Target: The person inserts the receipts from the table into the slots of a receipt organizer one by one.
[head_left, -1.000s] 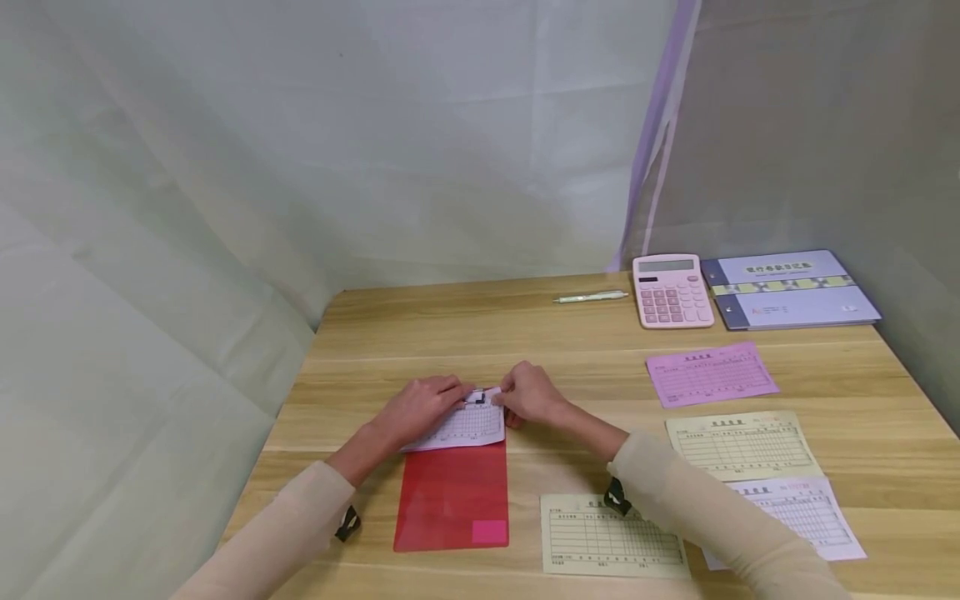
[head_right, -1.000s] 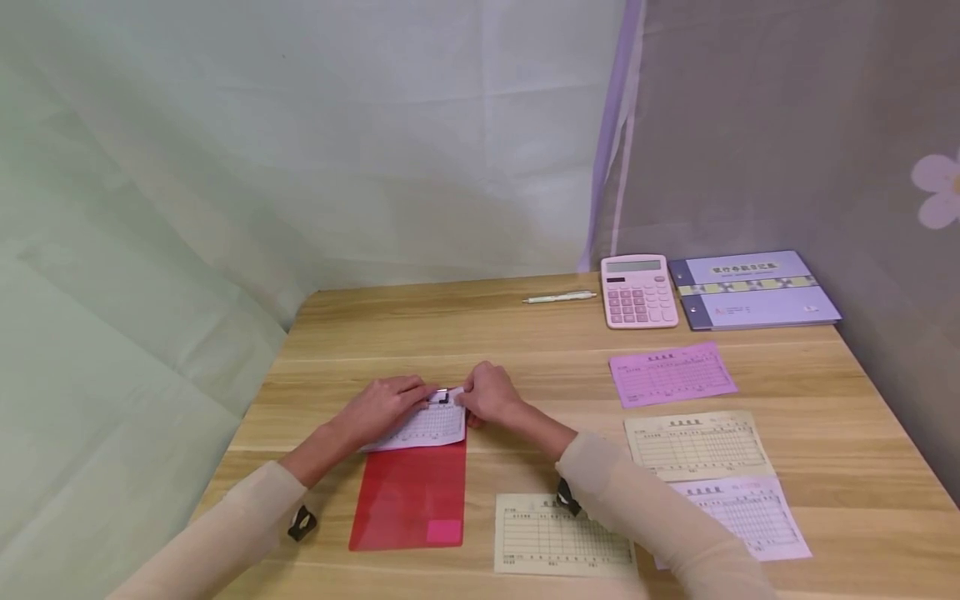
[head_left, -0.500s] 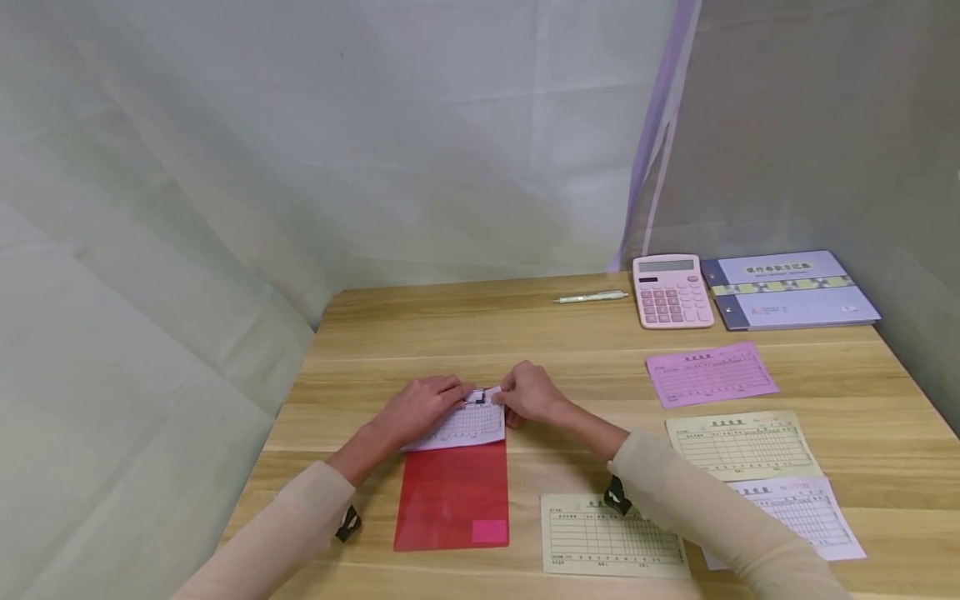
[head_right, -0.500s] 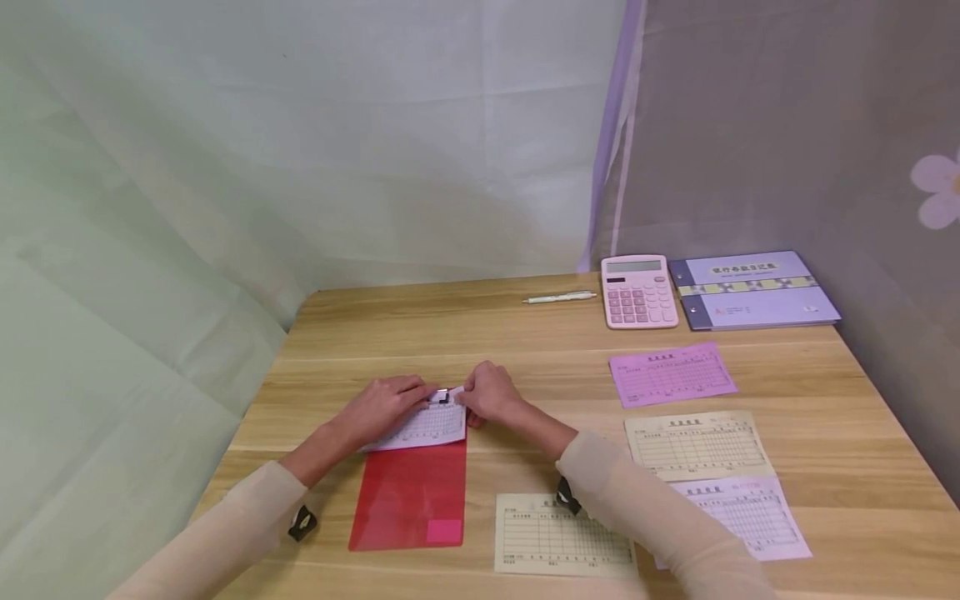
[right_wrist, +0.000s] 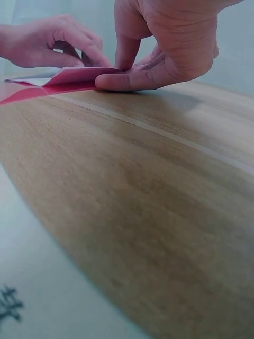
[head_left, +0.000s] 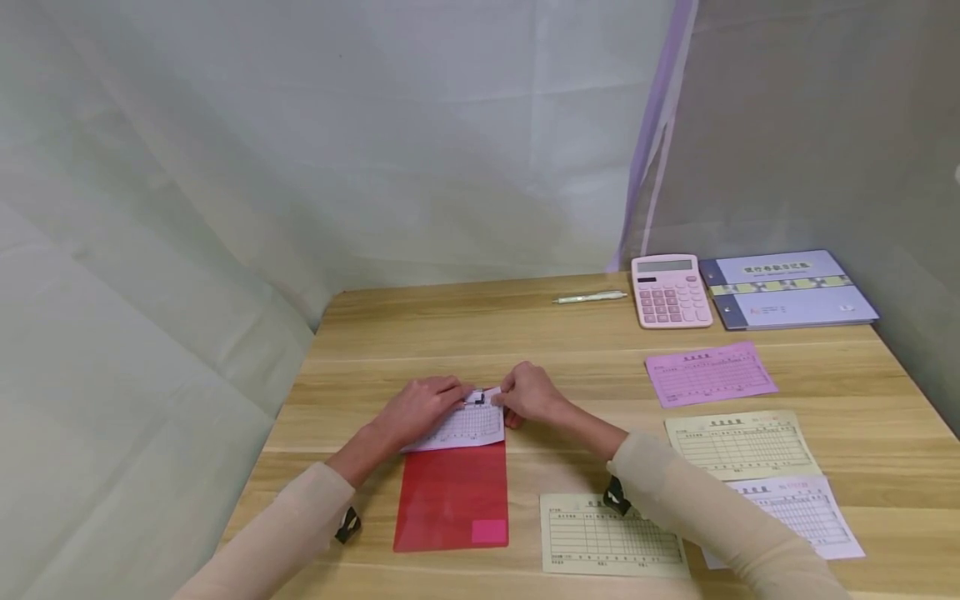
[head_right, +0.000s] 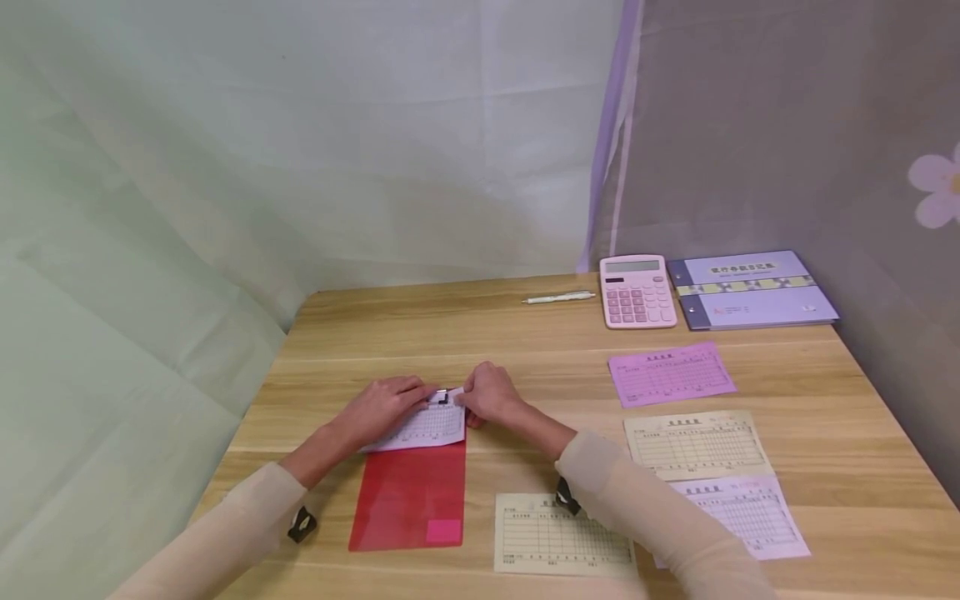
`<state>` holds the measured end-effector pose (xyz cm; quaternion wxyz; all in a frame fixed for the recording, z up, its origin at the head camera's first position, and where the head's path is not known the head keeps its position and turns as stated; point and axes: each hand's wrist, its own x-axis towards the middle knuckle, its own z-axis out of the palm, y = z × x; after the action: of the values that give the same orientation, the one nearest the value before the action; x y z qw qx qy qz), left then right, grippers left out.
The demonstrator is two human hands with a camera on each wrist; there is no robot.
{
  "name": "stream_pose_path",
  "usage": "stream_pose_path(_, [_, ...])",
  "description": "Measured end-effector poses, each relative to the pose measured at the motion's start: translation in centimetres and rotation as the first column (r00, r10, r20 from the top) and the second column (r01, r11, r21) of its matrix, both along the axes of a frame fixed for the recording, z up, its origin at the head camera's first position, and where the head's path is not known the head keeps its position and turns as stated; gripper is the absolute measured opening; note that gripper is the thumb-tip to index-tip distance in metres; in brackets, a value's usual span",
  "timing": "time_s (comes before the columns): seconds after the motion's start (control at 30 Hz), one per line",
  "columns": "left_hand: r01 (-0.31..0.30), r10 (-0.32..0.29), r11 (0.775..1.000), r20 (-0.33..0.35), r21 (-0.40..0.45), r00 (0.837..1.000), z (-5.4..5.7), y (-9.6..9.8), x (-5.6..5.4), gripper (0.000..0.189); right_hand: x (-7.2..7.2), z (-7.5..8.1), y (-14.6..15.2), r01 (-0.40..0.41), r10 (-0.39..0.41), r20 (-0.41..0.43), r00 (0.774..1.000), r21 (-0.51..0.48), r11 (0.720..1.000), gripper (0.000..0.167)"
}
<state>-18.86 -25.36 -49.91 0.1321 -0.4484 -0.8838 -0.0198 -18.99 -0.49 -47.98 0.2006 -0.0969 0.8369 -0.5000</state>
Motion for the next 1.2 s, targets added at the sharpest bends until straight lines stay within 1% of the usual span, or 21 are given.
stream_pose_path(0.2, [-0.013,0.012,0.999,0.036,0.030,0.999,-0.3,-0.1,0.0,0.035,0.1,0.0,-0.1,0.012,-0.011,-0.002,1.000,0.011,1.000,0.017])
stream_pose_path(0.3, [-0.029,0.026,0.998,0.059,0.059,0.998,-0.3,-0.2,0.0,0.035,0.1,0.3,0.1,-0.006,0.006,0.014,1.000,0.001,1.000,0.015])
stream_pose_path(0.4, [-0.057,0.048,0.995,0.096,0.085,0.994,-0.3,-0.2,-0.1,0.036,-0.1,0.8,0.7,-0.029,0.029,0.017,0.999,-0.005,1.000,0.011])
stream_pose_path(0.5, [-0.096,0.080,0.990,0.147,0.103,0.986,-0.3,-0.3,-0.1,0.036,-0.3,1.4,1.6,-0.043,0.043,-0.007,0.999,-0.002,0.999,0.009])
stream_pose_path(0.6, [-0.130,0.105,0.984,0.195,0.120,0.975,-0.3,-0.4,0.0,0.035,-0.6,1.7,2.7,-0.041,0.041,-0.030,0.999,-0.004,0.999,0.008])
stream_pose_path(0.7, [-0.158,0.124,0.979,0.231,0.131,0.965,-0.4,-0.5,0.0,0.035,-0.8,2.0,4.0,-0.032,0.031,-0.034,0.999,-0.031,0.999,0.008])
stream_pose_path(0.8, [-0.191,0.152,0.973,0.262,0.129,0.953,-0.3,-0.5,0.0,0.035,-0.9,2.6,5.4,-0.033,0.030,-0.050,0.998,-0.060,0.998,0.011])
stream_pose_path(0.9, [-0.224,0.183,0.967,0.286,0.120,0.941,-0.2,-0.4,-0.1,0.034,-0.8,3.6,7.1,-0.059,0.052,-0.073,0.996,-0.087,0.994,0.017])
stream_pose_path(0.97, [-0.238,0.194,0.964,0.295,0.120,0.935,-0.2,-0.3,-0.1,0.033,-0.6,4.3,8.3,-0.083,0.074,-0.093,0.993,-0.101,0.991,0.022])
stream_pose_path(1.1, [-0.245,0.197,0.961,0.305,0.129,0.932,-0.1,-0.2,-0.1,0.032,0.0,5.3,11.0,-0.163,0.146,-0.180,0.973,-0.083,0.983,0.026])
stream_pose_path(1.2, [-0.245,0.194,0.960,0.313,0.133,0.930,-0.1,-0.2,0.0,0.032,0.7,5.7,13.2,-0.212,0.190,-0.213,0.958,-0.083,0.974,0.027])
